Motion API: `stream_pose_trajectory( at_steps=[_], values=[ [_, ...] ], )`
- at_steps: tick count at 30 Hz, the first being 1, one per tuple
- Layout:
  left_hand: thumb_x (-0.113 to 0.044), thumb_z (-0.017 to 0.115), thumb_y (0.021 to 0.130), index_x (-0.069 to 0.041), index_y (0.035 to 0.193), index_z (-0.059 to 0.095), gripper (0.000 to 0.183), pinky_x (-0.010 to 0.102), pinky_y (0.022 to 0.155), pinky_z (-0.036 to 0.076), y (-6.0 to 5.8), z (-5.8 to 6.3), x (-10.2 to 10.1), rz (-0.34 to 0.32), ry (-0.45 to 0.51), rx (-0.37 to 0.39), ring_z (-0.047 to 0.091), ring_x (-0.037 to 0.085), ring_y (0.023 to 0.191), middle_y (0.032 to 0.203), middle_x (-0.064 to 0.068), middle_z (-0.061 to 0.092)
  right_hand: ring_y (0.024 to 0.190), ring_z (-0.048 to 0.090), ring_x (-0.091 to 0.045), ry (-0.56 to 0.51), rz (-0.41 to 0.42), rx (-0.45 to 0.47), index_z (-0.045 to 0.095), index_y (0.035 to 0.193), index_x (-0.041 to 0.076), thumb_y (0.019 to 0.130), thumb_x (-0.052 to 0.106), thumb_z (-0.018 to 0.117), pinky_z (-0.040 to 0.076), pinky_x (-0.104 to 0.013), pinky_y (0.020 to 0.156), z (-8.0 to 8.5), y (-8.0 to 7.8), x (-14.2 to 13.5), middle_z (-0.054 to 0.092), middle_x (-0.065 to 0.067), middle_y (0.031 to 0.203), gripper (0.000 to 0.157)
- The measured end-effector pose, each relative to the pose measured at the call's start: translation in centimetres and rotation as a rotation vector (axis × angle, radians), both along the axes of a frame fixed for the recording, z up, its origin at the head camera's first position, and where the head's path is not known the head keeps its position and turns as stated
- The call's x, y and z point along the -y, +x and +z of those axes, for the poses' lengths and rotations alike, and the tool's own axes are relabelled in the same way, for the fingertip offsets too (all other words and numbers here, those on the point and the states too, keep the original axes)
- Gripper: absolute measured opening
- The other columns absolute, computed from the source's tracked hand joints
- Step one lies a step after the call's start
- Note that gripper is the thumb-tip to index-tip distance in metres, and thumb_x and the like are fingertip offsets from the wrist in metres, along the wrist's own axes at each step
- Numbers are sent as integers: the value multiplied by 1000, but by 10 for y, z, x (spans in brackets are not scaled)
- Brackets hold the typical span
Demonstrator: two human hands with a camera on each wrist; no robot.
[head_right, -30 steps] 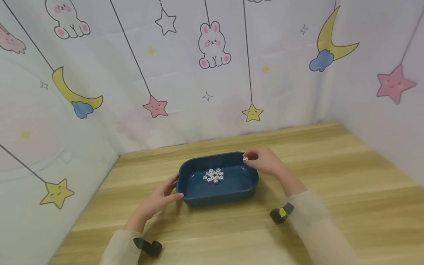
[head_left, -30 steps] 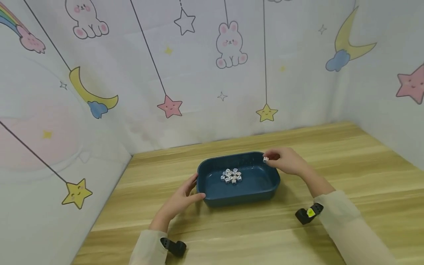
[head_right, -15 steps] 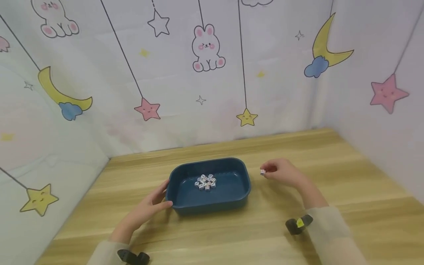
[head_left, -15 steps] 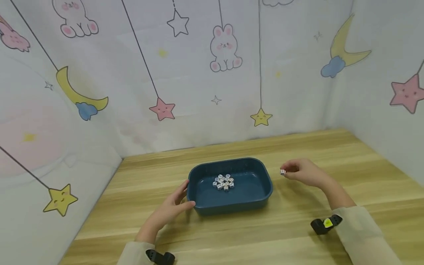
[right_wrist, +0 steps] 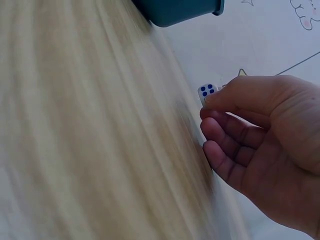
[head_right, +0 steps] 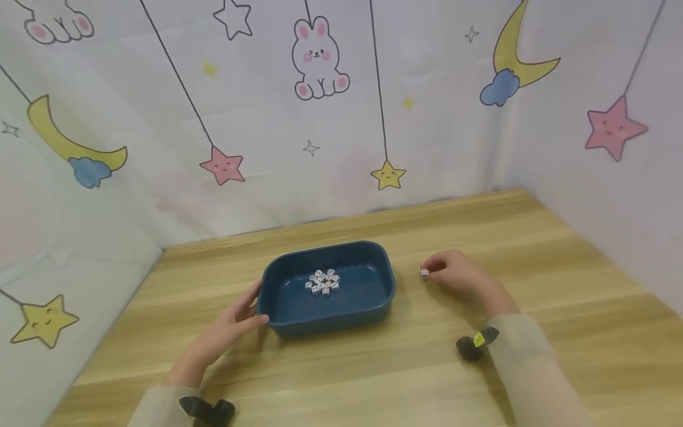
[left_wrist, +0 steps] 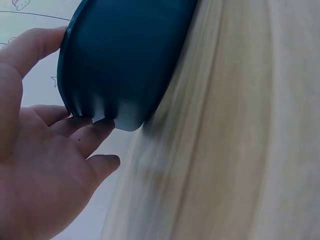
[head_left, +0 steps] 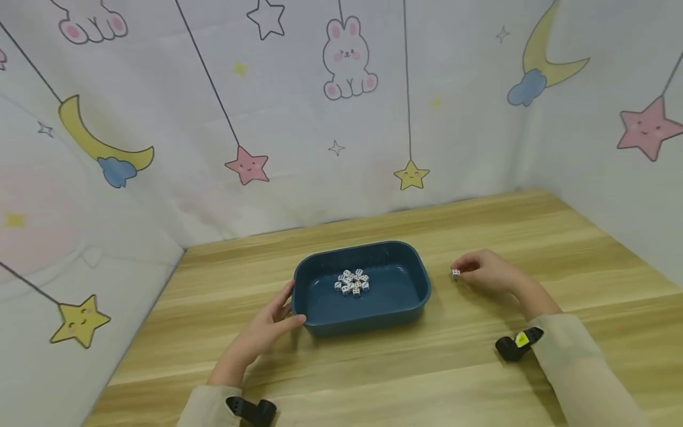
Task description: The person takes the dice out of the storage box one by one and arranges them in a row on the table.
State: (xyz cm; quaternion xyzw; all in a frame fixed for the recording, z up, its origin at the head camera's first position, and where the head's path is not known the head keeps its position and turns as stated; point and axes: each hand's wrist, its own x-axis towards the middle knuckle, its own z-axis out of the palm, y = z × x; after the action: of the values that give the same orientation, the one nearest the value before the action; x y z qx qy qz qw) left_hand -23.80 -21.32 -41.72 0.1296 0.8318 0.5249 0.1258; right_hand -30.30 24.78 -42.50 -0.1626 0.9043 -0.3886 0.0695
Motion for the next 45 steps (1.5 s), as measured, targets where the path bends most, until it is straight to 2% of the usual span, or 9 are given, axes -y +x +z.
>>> stream_pose_trajectory(
  at_steps=[15,24,28,32,39,45],
  values=[
    [-25,65,93,-21,156,15,81,51,113,25,1,1,2,23,-20,15,25,32,143,162,5,10,93,58,-17,-8,-2,32,64,113,-8,90,9,64,48,-27,76,0,0,8,68,-16,106,29],
    [-24,64,93,-21,156,14,80,51,114,23,1,4,4,19,2,27,24,30,144,162,5,9,102,60,-24,51,-6,2,67,112,-4,91,13,64,47,-36,85,-1,-3,9,68,-15,109,27],
    [-24,64,93,-21,156,14,80,52,114,24,1,3,2,19,5,33,26,30,143,162,5,9,101,61,-25,58,10,-26,67,111,-5,90,12,65,48,-37,84,-1,-1,8,68,-16,107,26],
    [-24,65,93,-23,156,15,80,52,114,24,0,2,1,26,7,38,28,29,143,162,3,11,98,61,-24,53,22,-56,67,108,-7,88,9,66,49,-33,82,0,1,8,68,-17,104,26],
    [-24,65,92,-23,156,15,81,52,114,24,-2,2,0,19,27,39,28,30,143,162,3,11,94,60,-19,64,24,-62,66,111,-9,87,8,67,49,-29,78,3,2,6,69,-15,102,30],
    [-21,66,92,-22,156,17,81,51,114,24,0,1,1,40,38,46,29,31,142,162,4,12,88,60,-16,77,11,-113,63,116,-9,88,12,67,50,-30,75,16,2,14,68,-9,96,35]
  ],
)
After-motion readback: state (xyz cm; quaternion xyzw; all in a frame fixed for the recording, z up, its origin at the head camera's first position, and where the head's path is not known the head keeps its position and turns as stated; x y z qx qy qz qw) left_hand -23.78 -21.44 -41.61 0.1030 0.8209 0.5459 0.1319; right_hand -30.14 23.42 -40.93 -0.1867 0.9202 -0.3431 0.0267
